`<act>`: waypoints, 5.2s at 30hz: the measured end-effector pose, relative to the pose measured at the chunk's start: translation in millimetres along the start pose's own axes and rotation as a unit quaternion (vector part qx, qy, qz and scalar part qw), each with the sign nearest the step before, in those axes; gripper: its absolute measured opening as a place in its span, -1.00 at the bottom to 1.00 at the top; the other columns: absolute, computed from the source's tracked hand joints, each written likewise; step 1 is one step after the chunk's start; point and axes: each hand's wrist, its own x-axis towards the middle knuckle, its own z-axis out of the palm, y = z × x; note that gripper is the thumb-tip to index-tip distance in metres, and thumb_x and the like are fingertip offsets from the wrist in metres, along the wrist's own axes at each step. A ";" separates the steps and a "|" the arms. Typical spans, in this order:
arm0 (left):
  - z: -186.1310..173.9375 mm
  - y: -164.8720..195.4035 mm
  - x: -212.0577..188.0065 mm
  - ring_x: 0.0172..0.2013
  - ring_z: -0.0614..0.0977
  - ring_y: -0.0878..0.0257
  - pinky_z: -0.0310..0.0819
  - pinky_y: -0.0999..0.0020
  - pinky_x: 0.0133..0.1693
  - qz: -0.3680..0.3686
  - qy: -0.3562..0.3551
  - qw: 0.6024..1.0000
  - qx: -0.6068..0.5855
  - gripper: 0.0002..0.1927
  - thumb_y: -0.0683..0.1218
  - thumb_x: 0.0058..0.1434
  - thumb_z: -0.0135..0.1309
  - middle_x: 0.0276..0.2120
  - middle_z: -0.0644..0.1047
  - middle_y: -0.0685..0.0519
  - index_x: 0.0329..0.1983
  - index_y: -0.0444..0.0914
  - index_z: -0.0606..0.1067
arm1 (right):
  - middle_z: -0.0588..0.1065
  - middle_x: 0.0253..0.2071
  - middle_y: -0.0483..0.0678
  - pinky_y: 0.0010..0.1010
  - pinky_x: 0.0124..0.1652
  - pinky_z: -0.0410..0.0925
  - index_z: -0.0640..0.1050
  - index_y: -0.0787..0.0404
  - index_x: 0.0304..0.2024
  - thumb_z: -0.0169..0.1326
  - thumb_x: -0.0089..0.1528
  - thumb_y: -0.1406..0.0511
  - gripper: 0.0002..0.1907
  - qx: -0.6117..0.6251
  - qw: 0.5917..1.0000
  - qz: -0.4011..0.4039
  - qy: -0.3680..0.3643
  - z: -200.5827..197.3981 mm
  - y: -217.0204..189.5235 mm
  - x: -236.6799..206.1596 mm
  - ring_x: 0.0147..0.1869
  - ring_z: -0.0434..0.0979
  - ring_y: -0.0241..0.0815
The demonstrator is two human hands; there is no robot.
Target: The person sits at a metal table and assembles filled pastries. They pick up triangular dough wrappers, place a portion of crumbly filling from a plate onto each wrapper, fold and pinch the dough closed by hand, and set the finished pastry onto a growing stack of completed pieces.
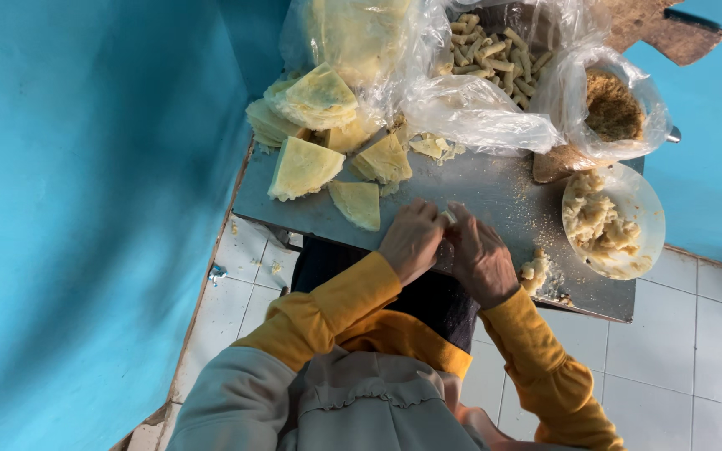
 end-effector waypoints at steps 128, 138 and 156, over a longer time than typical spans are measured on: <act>-66.3 -29.6 -87.8 0.26 0.45 0.14 -0.13 -0.31 0.36 -0.070 0.139 0.983 0.100 -0.56 -0.28 0.17 0.05 0.09 0.46 0.07 0.15 -0.19 0.43 | 0.64 -0.18 0.11 -0.32 -0.59 0.46 0.45 0.34 -0.08 0.14 0.33 0.46 -0.84 -0.045 0.998 0.027 0.033 -24.5 -20.3 -1.9 -0.49 0.63 -0.12; -23.8 -18.0 -66.8 0.34 0.29 0.10 -0.12 -0.27 0.38 0.108 0.047 0.993 0.014 -0.72 0.04 0.34 0.13 0.16 0.45 0.05 0.07 -0.10 0.54 | 0.55 0.10 -0.02 -0.23 0.17 0.42 0.57 0.10 0.10 0.00 0.25 0.61 -0.54 -0.042 0.970 0.191 0.144 -64.1 7.5 -93.7 0.21 0.52 -0.02; -12.9 -34.2 -71.0 0.27 0.45 0.09 0.24 0.08 0.36 0.198 0.047 0.979 0.005 -0.65 -0.10 0.33 0.08 0.15 0.51 0.00 0.16 -0.28 0.53 | 0.50 -0.05 -0.16 -0.07 0.26 0.12 0.64 -0.07 -0.26 0.13 0.05 0.53 -0.63 -0.300 0.941 0.155 0.032 -88.2 41.3 -115.9 0.19 0.35 -0.08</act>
